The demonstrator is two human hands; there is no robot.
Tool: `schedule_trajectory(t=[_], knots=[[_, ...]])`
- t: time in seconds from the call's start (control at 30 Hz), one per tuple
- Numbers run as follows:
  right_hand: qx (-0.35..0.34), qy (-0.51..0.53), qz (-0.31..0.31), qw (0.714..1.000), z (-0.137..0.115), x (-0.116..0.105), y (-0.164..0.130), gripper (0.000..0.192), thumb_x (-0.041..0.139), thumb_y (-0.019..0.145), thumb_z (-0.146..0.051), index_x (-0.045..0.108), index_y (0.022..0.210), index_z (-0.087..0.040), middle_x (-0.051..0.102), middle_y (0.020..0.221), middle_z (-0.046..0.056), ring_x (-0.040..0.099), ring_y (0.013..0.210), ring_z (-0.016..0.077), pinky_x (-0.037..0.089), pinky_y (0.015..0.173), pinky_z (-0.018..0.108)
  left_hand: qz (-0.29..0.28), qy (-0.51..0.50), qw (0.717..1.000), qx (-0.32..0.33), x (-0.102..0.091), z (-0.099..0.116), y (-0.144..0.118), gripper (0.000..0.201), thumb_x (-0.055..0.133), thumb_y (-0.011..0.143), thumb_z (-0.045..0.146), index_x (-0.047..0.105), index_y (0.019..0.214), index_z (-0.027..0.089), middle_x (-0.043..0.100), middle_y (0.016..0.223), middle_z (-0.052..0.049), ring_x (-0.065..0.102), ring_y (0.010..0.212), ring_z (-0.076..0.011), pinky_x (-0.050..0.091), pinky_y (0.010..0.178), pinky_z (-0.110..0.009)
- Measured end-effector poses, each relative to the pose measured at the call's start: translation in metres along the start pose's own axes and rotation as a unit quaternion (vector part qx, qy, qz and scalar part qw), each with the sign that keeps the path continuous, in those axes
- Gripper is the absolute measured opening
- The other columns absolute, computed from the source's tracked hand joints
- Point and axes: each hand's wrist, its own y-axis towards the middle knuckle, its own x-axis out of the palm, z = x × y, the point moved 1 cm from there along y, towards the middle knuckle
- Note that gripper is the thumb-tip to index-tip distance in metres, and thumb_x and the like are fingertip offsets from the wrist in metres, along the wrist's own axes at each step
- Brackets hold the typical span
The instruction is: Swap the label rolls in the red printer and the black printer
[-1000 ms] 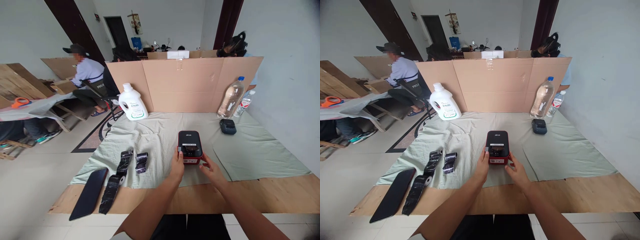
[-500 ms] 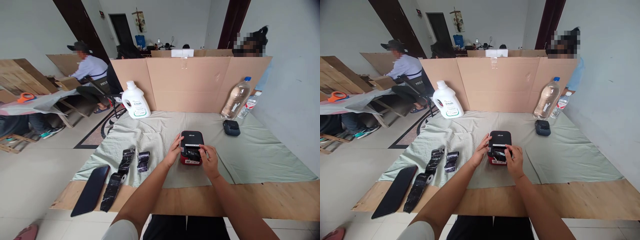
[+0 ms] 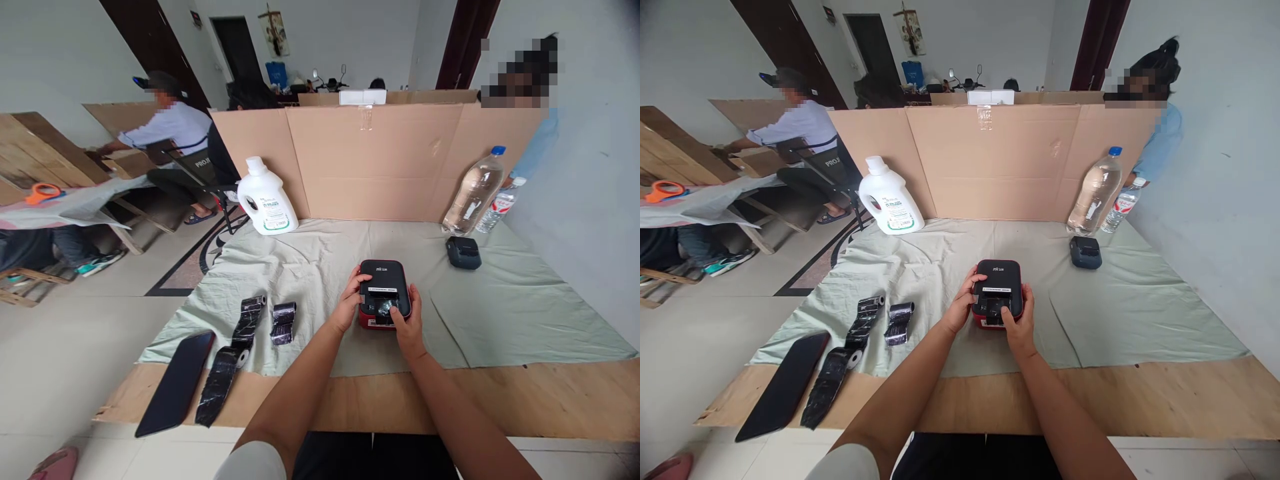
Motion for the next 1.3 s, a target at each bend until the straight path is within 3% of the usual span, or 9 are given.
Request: schedule_trajectory(t=[0.17, 0.33, 0.5, 0.57, 0.67, 0.77, 0.93, 1.03, 1.3], knots=[[0.004, 0.005, -0.001, 1.000, -0.001, 0.001, 0.000, 0.070, 0.055, 0.082, -0.048, 0.034, 0.142, -0.020, 0.042, 0.144, 0.012, 0.041, 0.134, 0.0272, 0.033, 0.113, 0.047, -0.003, -0.004, 1.000, 0.003, 0.003, 0.001, 0.002, 0.077, 0.048, 0.057, 0.017, 0.048, 0.135, 0.024, 0.023, 0.158, 0.001, 0.024, 0.143, -0.0264, 0.021, 0.118, -0.039], [-0.021, 0.001, 0.000, 1.000, 0.000, 0.002, 0.001, 0.068, 0.054, 0.083, -0.047, 0.034, 0.143, -0.020, 0.042, 0.146, 0.012, 0.038, 0.136, 0.0269, 0.030, 0.115, 0.049, -0.005, 0.003, 0.998, -0.067, 0.001, 0.007, 0.005, 0.092, 0.052, 0.060, 0.016, 0.029, 0.149, 0.028, 0.038, 0.152, 0.000, 0.039, 0.135, -0.0272, 0.031, 0.112, -0.039], [-0.059, 0.011, -0.001, 0.998, 0.004, 0.000, 0.002, 0.061, 0.055, 0.084, -0.048, 0.041, 0.137, -0.021, 0.046, 0.142, 0.012, 0.041, 0.133, 0.0265, 0.031, 0.114, 0.050, -0.032, -0.002, 0.996, -0.086, -0.003, 0.011, 0.011, 0.104, 0.051, 0.056, 0.013, 0.017, 0.152, 0.034, 0.020, 0.160, 0.003, 0.030, 0.141, -0.0263, 0.036, 0.108, -0.038], [-0.071, 0.013, -0.006, 0.997, 0.009, -0.002, 0.003, 0.061, 0.055, 0.084, -0.049, 0.041, 0.136, -0.022, 0.045, 0.142, 0.012, 0.040, 0.134, 0.0265, 0.031, 0.114, 0.051, -0.035, 0.017, 0.996, -0.082, -0.004, 0.014, 0.014, 0.102, 0.052, 0.055, 0.012, 0.021, 0.151, 0.032, 0.023, 0.159, 0.001, 0.024, 0.144, -0.0259, 0.035, 0.108, -0.039], [-0.090, 0.043, -0.018, 0.995, 0.015, -0.004, 0.005, 0.059, 0.048, 0.086, -0.056, 0.044, 0.134, -0.022, 0.043, 0.143, 0.012, 0.039, 0.135, 0.0277, 0.030, 0.114, 0.052, 0.014, 0.118, 0.992, -0.050, -0.003, 0.024, 0.019, 0.078, 0.056, 0.061, 0.013, 0.047, 0.137, 0.025, 0.046, 0.144, -0.004, 0.033, 0.138, -0.0278, 0.031, 0.111, -0.043], [-0.100, 0.081, -0.022, 0.991, 0.017, -0.005, 0.007, 0.056, 0.036, 0.090, -0.060, 0.048, 0.130, -0.022, 0.044, 0.141, 0.011, 0.039, 0.134, 0.0275, 0.029, 0.114, 0.052, 0.055, 0.297, 0.953, 0.003, 0.005, 0.040, 0.029, 0.035, 0.058, 0.070, 0.019, 0.070, 0.102, 0.023, 0.065, 0.114, -0.007, 0.049, 0.121, -0.0293, 0.031, 0.110, -0.044], [-0.093, 0.062, -0.023, 0.993, 0.013, -0.007, 0.009, 0.056, 0.032, 0.091, -0.060, 0.049, 0.128, -0.022, 0.046, 0.138, 0.011, 0.041, 0.132, 0.0251, 0.031, 0.113, 0.049, -0.144, 0.513, 0.846, -0.013, 0.033, 0.045, 0.059, 0.019, 0.062, 0.071, 0.017, 0.074, 0.084, 0.025, 0.073, 0.092, -0.006, 0.061, 0.102, -0.0297, 0.027, 0.108, -0.046], [-0.089, 0.046, -0.024, 0.995, 0.012, -0.008, 0.009, 0.057, 0.031, 0.091, -0.060, 0.049, 0.129, -0.022, 0.046, 0.139, 0.011, 0.042, 0.132, 0.0256, 0.032, 0.113, 0.050, -0.202, 0.604, 0.768, -0.058, 0.048, 0.030, 0.079, 0.011, 0.070, 0.063, 0.014, 0.072, 0.071, 0.021, 0.073, 0.080, -0.011, 0.062, 0.102, -0.0345, 0.026, 0.106, -0.050], [-0.112, 0.019, -0.015, 0.993, 0.019, -0.008, 0.011, 0.054, 0.030, 0.093, -0.057, 0.050, 0.129, -0.023, 0.047, 0.139, 0.010, 0.042, 0.131, 0.0234, 0.032, 0.113, 0.047, -0.184, 0.631, 0.750, -0.074, 0.061, 0.015, 0.091, 0.003, 0.072, 0.062, 0.016, 0.070, 0.063, 0.016, 0.072, 0.073, -0.016, 0.065, 0.095, -0.0370, 0.027, 0.103, -0.052]])
